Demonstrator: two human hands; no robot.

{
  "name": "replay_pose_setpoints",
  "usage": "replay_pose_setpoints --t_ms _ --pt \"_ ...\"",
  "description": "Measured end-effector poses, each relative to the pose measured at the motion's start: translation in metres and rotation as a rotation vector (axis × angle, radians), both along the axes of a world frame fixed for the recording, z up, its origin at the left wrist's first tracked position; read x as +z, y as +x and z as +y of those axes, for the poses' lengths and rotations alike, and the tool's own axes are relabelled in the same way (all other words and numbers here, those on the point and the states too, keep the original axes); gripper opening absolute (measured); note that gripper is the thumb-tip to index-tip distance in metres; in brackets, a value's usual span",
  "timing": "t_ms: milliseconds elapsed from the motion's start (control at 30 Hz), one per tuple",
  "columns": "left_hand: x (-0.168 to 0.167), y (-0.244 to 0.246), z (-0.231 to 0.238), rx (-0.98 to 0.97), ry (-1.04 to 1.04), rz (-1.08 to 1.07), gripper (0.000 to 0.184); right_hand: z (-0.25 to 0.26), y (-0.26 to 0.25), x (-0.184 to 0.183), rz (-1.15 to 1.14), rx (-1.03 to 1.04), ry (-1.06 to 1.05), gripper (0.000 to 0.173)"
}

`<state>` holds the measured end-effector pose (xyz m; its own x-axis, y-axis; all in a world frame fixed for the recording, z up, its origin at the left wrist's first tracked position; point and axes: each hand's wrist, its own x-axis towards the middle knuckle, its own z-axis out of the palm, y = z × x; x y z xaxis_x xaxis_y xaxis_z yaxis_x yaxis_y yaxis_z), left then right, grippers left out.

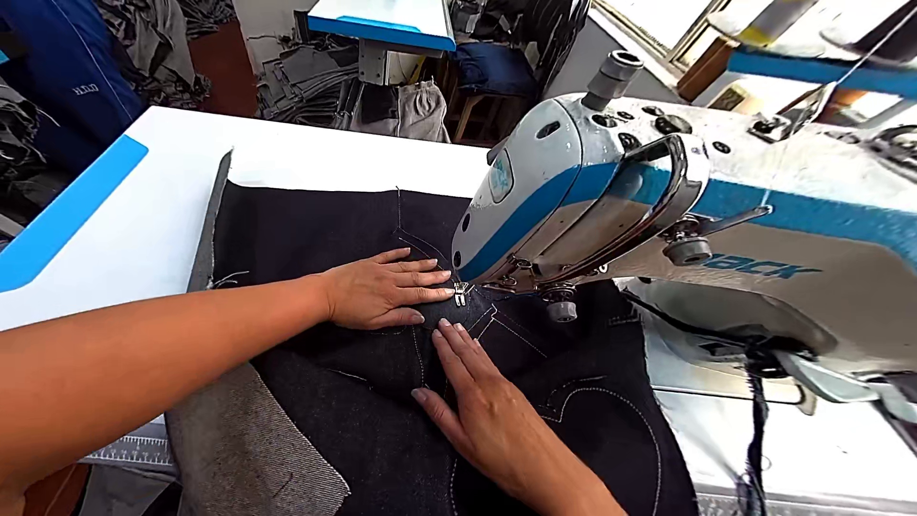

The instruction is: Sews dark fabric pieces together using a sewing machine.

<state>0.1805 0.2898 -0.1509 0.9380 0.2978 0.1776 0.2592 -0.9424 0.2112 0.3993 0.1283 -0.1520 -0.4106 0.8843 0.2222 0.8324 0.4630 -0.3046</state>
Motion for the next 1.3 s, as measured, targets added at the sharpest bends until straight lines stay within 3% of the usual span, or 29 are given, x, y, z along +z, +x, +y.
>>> replay_pose_setpoints --t_ms 267,333,400,533,600,700,800,1000,1200,1300 --pt "-0.001 0.028 -0.070 0.551 -0.016 -0.005 0.059 0.072 0.078 0.035 -0.093 0.431 -0.123 0.047" --pt "0.000 0.039 -0.083 0.662 -0.025 0.020 0.061 0.073 0.084 0.062 -0.254 0.382 -0.221 0.042" --pt "0.004 0.043 -0.089 0.698 -0.055 0.074 0.060 0.051 0.078 0.079 -0.375 0.247 -0.176 0.037" --pt "0.015 0.036 -0.082 0.563 -0.015 0.157 0.056 -0.009 0.018 0.071 -0.137 0.002 0.082 0.038" --pt "0.018 0.022 -0.063 0.354 0.058 0.127 0.050 -0.012 -0.018 0.046 -0.009 -0.079 0.097 0.037" --pt "0.021 0.003 -0.010 -0.080 0.198 0.100 0.044 0.002 -0.035 0.004 -0.005 -0.154 0.102 0.048" --pt "0.012 0.000 0.020 -0.278 0.190 0.087 0.051 0.005 -0.031 -0.016 -0.057 -0.177 0.184 0.054" --pt "0.002 -0.006 -0.001 -0.150 0.081 0.046 0.057 0.005 -0.008 -0.023 -0.034 -0.082 0.234 0.053" --pt "-0.008 0.020 -0.075 0.282 0.074 -0.019 0.059 0.033 0.070 -0.009 0.039 0.307 0.209 0.039" --pt "-0.003 0.021 -0.074 0.280 0.004 -0.012 0.058 0.022 0.054 0.007 0.009 0.177 0.203 0.034"
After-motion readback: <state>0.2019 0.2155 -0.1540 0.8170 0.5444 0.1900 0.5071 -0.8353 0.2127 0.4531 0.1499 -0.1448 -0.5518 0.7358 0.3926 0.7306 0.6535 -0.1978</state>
